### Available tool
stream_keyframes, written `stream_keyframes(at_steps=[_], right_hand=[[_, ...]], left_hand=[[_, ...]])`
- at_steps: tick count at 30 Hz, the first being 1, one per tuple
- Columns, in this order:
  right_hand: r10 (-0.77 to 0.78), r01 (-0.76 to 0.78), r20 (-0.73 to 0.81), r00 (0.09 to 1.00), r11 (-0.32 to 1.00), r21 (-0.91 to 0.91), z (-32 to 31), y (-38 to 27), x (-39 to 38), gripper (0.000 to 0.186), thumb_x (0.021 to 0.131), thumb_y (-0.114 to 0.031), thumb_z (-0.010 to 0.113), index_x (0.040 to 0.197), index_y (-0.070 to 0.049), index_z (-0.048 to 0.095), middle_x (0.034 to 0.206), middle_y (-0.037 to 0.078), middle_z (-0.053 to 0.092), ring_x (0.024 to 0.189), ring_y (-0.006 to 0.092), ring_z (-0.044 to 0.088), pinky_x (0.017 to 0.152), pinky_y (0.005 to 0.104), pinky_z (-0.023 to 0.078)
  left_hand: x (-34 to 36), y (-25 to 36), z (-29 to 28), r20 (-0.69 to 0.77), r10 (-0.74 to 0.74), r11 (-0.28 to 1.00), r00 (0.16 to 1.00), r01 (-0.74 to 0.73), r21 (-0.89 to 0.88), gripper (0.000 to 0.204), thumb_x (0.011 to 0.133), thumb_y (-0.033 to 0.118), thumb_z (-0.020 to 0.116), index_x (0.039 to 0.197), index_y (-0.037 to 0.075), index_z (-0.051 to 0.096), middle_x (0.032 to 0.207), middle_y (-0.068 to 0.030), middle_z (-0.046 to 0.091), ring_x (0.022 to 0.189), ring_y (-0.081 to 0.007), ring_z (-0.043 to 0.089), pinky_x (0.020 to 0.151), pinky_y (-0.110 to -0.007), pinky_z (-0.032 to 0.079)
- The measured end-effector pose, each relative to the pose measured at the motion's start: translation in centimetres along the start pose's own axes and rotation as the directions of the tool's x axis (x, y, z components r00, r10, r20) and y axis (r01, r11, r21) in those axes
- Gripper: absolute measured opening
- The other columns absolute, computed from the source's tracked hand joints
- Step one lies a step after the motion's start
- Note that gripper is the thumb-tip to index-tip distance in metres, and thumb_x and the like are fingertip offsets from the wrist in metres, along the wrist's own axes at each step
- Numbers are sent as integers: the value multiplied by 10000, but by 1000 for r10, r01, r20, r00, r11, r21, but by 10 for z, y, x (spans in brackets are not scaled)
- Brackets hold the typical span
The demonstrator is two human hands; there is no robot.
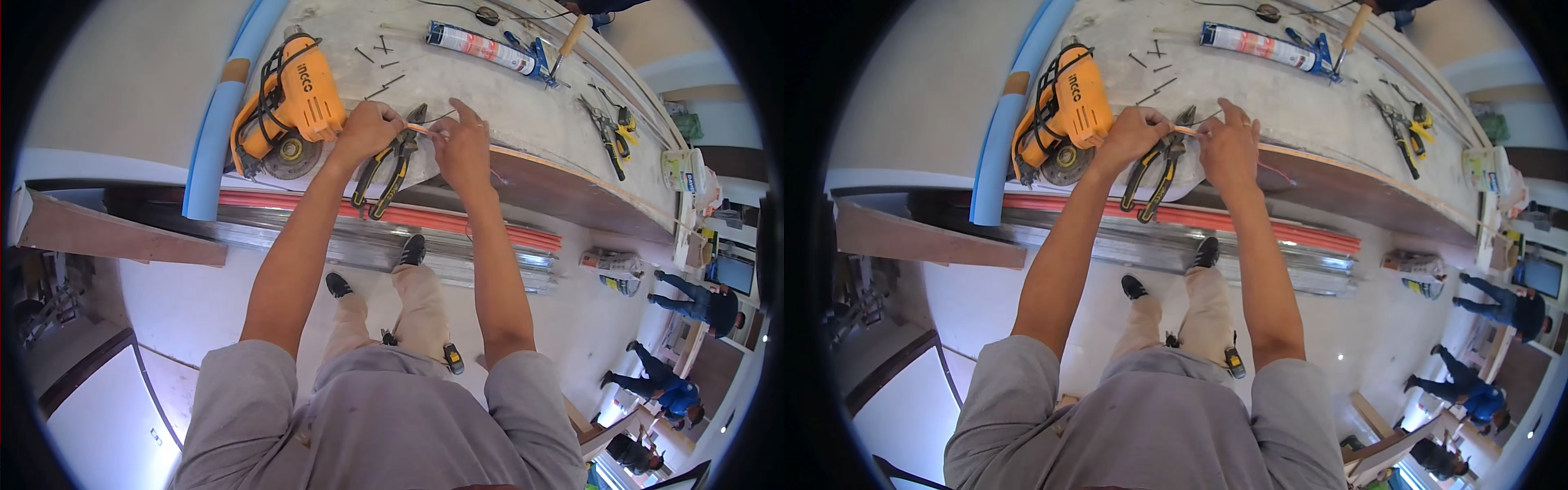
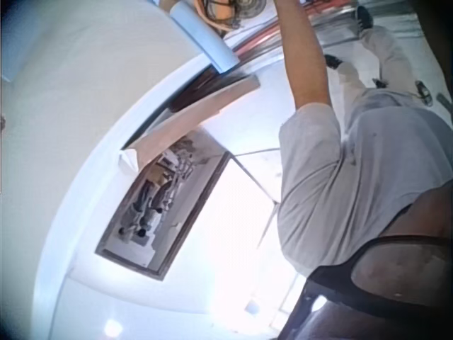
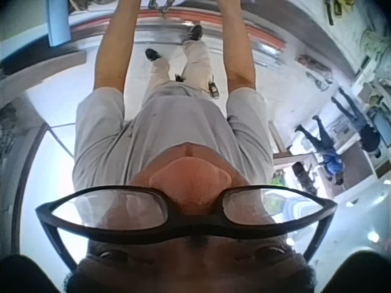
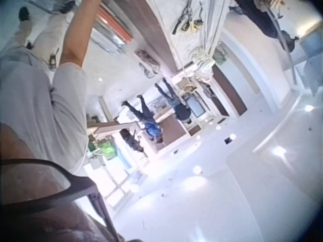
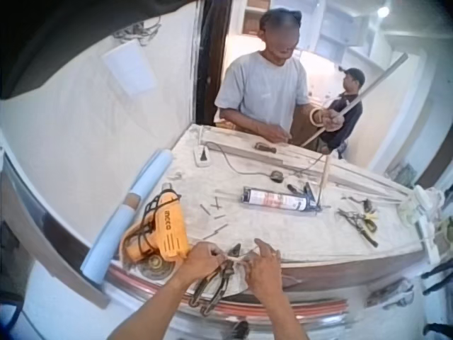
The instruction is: The person uses pliers to strip insulation from wires and then applies a soldering iron to the exposed wire ends while holding a spool of solder.
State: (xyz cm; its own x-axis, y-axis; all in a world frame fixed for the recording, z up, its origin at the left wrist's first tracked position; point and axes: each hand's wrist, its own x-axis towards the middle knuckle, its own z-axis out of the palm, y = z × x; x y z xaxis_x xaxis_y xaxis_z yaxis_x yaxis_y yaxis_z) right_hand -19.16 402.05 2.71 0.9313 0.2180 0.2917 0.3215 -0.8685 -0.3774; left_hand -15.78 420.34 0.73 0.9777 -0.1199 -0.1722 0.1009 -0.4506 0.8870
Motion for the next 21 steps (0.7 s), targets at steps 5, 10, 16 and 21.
stream_keyframes(at_steps=[5, 10, 16, 21], right_hand=[[-223, 207, -140, 965, 971, -122, -22, -38, 5, 337, 792, -179, 680, 1119, -160, 599, 1260, 61, 540, 1234, 298, 454, 1045, 599, 248], [-214, 243, 137, 967, 936, -254, 0, -16, 14, 142, 812, -151, 643, 949, -155, 681, 991, -2, 647, 1023, 210, 575, 1062, 552, 272], [-265, 258, -45, 963, 959, -120, 6, -4, 10, 114, 781, -87, 631, 859, -136, 698, 799, 21, 620, 871, 228, 585, 1006, 478, 355], [-249, 250, -39, 968, 967, 35, 5, 3, 11, 139, 755, -65, 649, 880, -105, 693, 761, 63, 587, 819, 262, 572, 851, 405, 433]], left_hand=[[-6, -14, -5, -59, 70, 997, 996, -69, 26, 229, 765, 220, 679, 844, 8, 716, 744, -148, 681, 685, -222, 654, 670, -333, 501], [-1, -10, 2, -31, 58, 998, 998, -59, -22, 217, 761, 202, 665, 830, 3, 715, 716, -132, 678, 660, -195, 646, 649, -320, 500], [-2, -5, 0, -45, 23, 996, 999, -27, -90, 216, 756, 182, 661, 817, -20, 709, 710, -120, 680, 649, -168, 636, 630, -309, 495], [-7, -3, 2, -26, 31, 994, 999, -34, -108, 194, 808, 138, 663, 855, -48, 689, 741, -66, 660, 694, -105, 570, 649, -264, 456]])
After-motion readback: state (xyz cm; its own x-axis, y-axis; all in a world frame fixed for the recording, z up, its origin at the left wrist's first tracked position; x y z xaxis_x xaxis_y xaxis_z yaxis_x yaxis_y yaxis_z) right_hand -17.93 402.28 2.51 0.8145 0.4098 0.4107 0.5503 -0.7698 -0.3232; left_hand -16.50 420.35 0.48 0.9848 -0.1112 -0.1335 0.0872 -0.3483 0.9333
